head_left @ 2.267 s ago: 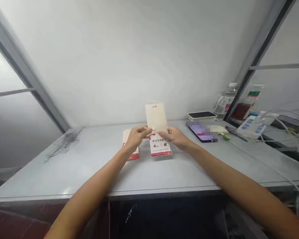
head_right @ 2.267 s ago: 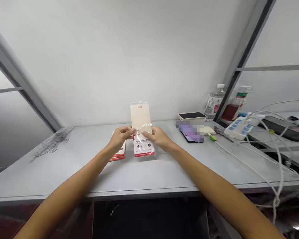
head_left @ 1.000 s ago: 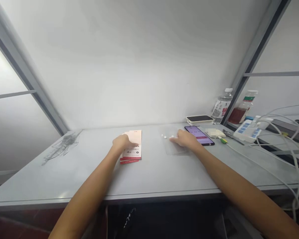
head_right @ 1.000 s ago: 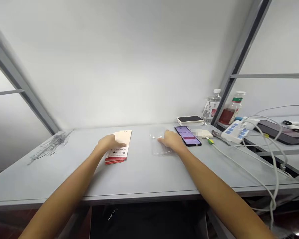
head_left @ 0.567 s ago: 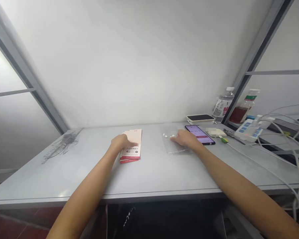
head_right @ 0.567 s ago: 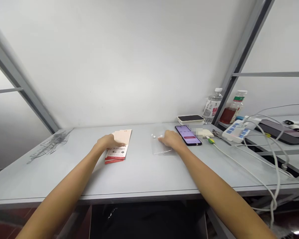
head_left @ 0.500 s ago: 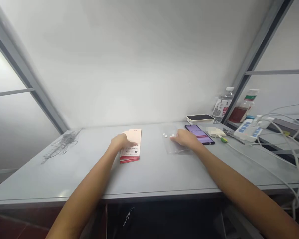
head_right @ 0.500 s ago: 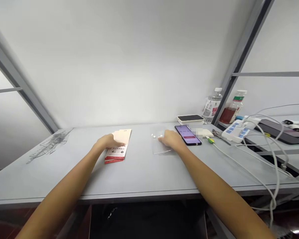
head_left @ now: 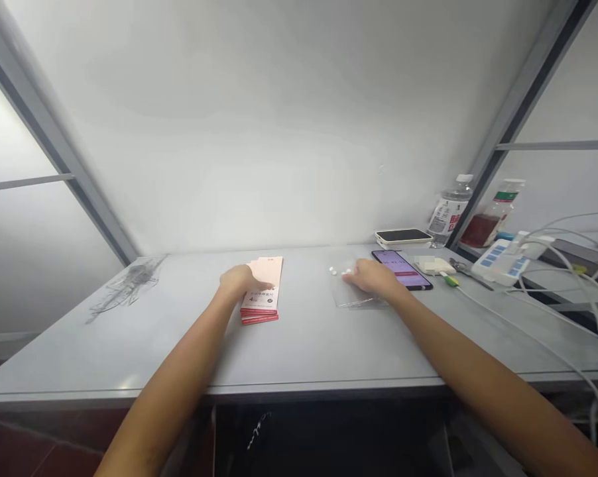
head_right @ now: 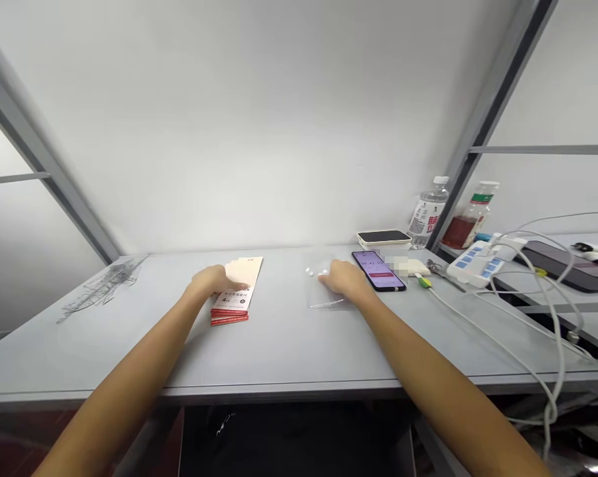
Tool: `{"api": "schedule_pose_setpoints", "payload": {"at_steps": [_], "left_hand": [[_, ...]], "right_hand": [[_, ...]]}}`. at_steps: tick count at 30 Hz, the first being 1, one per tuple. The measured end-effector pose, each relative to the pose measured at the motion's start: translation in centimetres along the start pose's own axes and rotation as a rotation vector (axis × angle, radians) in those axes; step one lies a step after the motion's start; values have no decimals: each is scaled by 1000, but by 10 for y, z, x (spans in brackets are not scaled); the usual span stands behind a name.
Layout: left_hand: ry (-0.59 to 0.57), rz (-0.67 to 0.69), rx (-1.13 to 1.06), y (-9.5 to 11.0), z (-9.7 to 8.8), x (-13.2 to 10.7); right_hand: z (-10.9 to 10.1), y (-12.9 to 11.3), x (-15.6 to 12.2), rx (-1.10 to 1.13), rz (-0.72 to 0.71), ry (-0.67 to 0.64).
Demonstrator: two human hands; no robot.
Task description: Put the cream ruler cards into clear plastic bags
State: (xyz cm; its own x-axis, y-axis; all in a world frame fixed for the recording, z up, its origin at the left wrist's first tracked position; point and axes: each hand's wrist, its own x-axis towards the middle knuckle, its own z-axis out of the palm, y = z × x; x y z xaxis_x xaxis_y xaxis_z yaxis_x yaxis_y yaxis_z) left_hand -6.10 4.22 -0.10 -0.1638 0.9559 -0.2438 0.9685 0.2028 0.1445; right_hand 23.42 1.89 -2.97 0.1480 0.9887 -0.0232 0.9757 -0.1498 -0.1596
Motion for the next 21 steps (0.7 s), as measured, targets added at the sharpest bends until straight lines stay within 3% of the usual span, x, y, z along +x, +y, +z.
{"api": "schedule_pose_setpoints", "payload": {"at_steps": [8,14,21], "left_hand": [[-55,-31,-60,-2,-5,-5],[-28,-22,-178,-11,-3,7],[47,-12,-132,-15,-4,9]], "right_hand": [[0,0,0,-2,4,-12],[1,1,0,3,-3,-6],[3,2,3,9,3,4]]}}
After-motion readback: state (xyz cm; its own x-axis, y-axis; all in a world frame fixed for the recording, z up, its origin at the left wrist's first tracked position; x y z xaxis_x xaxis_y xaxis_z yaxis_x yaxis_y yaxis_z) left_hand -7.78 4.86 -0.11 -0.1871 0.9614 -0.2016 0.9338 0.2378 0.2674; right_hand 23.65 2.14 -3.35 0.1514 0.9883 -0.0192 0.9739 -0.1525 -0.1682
